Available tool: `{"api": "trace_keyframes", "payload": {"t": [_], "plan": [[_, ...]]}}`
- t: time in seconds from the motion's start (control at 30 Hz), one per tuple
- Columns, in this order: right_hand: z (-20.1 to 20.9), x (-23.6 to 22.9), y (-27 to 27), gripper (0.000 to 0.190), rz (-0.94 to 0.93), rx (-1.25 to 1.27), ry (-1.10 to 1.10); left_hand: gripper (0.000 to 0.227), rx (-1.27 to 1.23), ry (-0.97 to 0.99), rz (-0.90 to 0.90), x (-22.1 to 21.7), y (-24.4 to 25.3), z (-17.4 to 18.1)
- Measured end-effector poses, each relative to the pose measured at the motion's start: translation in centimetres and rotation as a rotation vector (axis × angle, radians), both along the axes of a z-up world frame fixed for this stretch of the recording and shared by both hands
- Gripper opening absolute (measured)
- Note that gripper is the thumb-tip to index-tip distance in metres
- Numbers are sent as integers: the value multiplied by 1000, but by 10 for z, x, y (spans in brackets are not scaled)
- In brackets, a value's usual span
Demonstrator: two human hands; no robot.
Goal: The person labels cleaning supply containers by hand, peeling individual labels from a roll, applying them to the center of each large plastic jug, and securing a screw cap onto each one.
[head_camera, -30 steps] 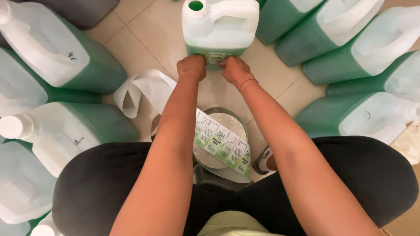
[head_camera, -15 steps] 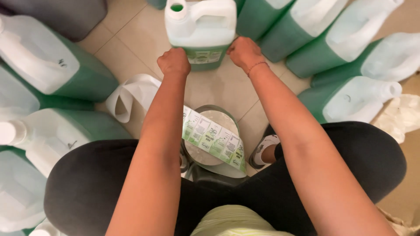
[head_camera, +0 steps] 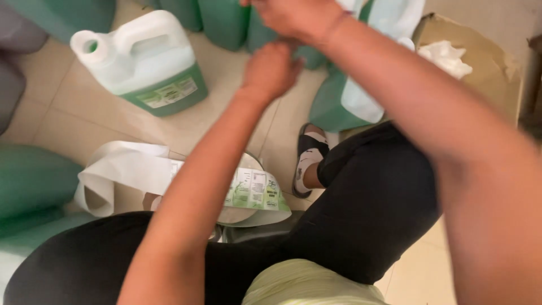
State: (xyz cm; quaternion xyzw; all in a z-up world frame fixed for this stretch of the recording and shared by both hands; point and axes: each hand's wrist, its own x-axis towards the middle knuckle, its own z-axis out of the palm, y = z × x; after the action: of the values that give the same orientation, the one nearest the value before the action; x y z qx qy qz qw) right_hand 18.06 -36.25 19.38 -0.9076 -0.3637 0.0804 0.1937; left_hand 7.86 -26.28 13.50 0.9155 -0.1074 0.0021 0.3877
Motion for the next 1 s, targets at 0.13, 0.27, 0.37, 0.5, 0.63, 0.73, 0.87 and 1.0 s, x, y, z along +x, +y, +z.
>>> {"api": "trace_keyframes", "payload": {"t": [0.13, 0.27, 0.37, 0.5, 0.63, 0.73, 0.87, 1.0], "plan": [[37, -38, -136, 27, -58, -203, -151, 39, -360, -25, -239, -17, -99, -16], [15, -91, -246, 53, -448, -233, 154, 51, -492, 401, -215, -27, -164, -41], [-16, -118, -276, 56, -688, -128, 394, 55, -522, 453, -106, -18, -194, -56], [-45, -120, -260, 58, -823, 135, 621, 56, -213, 531, -180, 0, -197, -41], [-50, -128, -246, 57, -760, 393, 693, 52, 75, 252, -243, 14, -188, -7], [-59, -136, -247, 60, -776, 475, 693, 43, 314, -484, -553, 39, -194, -14], [-76, -137, -255, 61, -769, 505, 651, 37, 627, -680, -757, 57, -218, -31], [-82, -137, -257, 63, -821, 319, 677, 28, 743, -652, -819, 53, -210, -32]]}}
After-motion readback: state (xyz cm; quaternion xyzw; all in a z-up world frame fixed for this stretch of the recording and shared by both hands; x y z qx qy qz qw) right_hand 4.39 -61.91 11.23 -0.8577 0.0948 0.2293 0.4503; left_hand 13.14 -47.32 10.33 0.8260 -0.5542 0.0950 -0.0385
